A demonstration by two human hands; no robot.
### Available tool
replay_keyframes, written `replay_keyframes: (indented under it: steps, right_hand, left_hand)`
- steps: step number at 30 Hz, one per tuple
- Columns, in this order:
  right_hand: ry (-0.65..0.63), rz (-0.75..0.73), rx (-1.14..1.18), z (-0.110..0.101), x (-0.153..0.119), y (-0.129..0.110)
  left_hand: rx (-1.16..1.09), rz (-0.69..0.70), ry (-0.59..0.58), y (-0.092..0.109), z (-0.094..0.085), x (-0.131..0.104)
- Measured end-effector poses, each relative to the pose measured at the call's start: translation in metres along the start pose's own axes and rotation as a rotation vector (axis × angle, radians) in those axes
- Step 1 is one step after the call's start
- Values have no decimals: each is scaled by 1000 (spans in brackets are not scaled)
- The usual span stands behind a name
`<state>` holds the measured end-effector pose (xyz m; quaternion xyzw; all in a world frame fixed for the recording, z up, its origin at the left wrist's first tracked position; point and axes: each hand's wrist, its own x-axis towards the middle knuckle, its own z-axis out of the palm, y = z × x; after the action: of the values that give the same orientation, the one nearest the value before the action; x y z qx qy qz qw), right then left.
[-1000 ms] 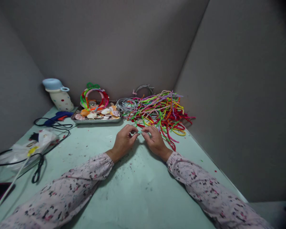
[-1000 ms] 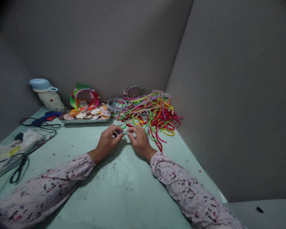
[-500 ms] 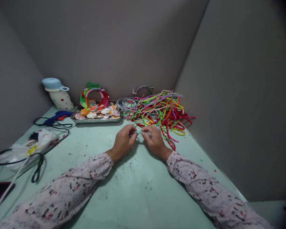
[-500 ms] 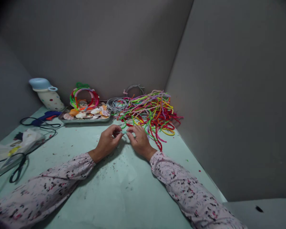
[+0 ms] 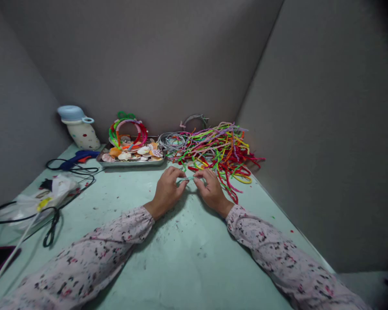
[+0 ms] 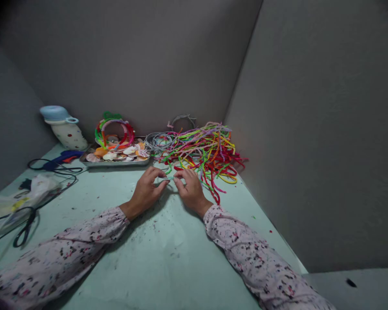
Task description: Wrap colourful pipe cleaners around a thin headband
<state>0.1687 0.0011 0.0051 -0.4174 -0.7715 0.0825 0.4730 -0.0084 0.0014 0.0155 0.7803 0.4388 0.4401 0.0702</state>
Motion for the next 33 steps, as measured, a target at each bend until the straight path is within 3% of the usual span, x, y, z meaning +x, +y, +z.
replay_keyframes:
  steps: [10, 19, 33]
  right_hand:
    - [-32, -52, -2, 0, -1, 0]
    - [-34, -53, -30, 1, -1, 2]
    - [-60, -68, -3, 0, -1, -1]
  left_hand:
    - [134, -20, -44, 3, -2, 0]
    - [115, -51, -97, 5, -3, 0]
    - [141, -29, -6, 5, -2, -1]
